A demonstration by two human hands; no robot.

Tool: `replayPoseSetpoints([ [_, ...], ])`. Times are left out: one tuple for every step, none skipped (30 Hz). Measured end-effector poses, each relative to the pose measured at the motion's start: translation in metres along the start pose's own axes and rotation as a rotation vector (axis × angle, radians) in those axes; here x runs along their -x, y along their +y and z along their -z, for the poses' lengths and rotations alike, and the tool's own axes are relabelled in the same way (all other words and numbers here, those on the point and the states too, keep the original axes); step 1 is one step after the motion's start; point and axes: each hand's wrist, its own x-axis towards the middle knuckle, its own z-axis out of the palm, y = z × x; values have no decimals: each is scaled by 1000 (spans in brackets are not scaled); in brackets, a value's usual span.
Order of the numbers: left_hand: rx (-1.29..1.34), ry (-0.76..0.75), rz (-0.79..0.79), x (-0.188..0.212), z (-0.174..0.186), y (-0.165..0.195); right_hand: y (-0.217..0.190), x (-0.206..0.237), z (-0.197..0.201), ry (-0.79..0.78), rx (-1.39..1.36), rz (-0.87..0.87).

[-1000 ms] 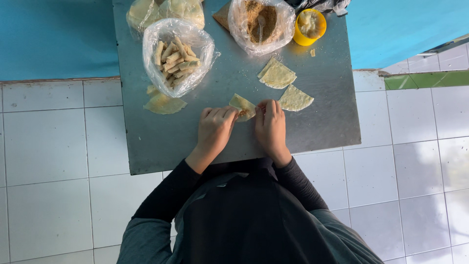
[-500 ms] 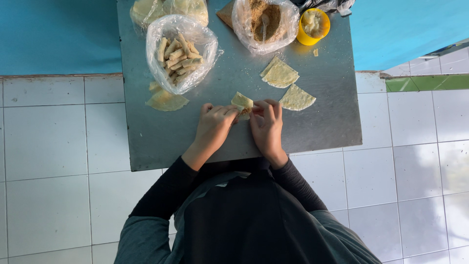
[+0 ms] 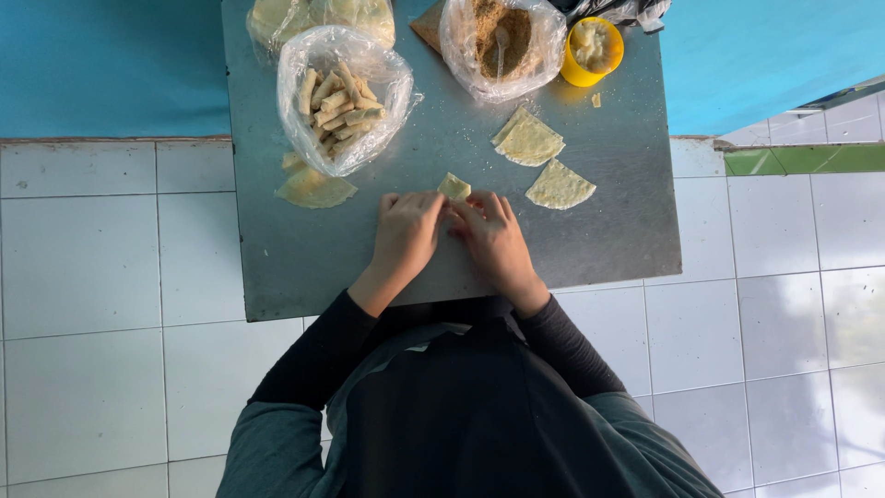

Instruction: The person sits at a small metal table and folds triangular pastry wrappers into filled pastries. They spoon a brown filling from a plastic-lined bowl onto a wrapper, fold the wrapper over into a triangle, press the edges closed, and place the finished piece aside, repeating the cycle with new wrappers.

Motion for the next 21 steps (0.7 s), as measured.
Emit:
replayPoseSetpoints([
  [53, -8, 47, -1, 0, 0, 2, -4, 3, -7, -25, 6],
  [71, -20, 49, -3, 1, 1, 5, -9, 6, -14, -50, 12],
  [89, -33, 48, -5, 2, 1, 9, -16, 9, -19, -73, 18],
  [106, -43, 47, -8, 3, 2, 14, -25, 13, -99, -87, -33],
  [98, -37, 71, -12, 3, 2, 20, -36, 16, -182, -102, -82],
  [89, -33, 97, -16, 3, 2, 25, -46, 18, -266, -120, -132],
  [81, -30, 123, -20, 3, 1, 31, -57, 19, -328, -145, -156],
  [155, -67, 177, -25, 3, -3, 37, -69, 21, -389, -171, -177],
  [228, -103, 228, -30, 3, -9, 40, -76, 21, -448, -196, -197],
  [300, -138, 277, -33, 3, -15, 41, -79, 21, -465, -192, -165],
  [265, -115, 178, -33, 3, -18, 43, -82, 20, -481, -188, -132],
  [229, -92, 78, -31, 2, -21, 43, -81, 19, -497, -182, -97],
  [193, -67, -22, -30, 1, -24, 41, -76, 18, -418, -176, -39],
  [112, -49, -74, -27, -1, -25, 39, -65, 18, -342, -171, 14],
  [34, -33, -125, -22, -2, -24, 36, -53, 17, -267, -166, 65],
  [-45, -13, -176, -18, -3, -22, 34, -43, 16, -199, -148, 120],
  [-115, 12, -198, -16, -4, -19, 32, -35, 15, -131, -127, 178],
  [-184, 36, -220, -15, -4, -16, 32, -30, 14, -64, -107, 234],
  [-250, 56, -241, -14, -3, -13, 33, -30, 10, -52, -98, 201],
  [-185, 45, -158, -15, -1, -10, 34, -32, 5, -40, -91, 162],
  [-117, 33, -77, -18, 1, -7, 36, -33, 3, -27, -82, 119],
])
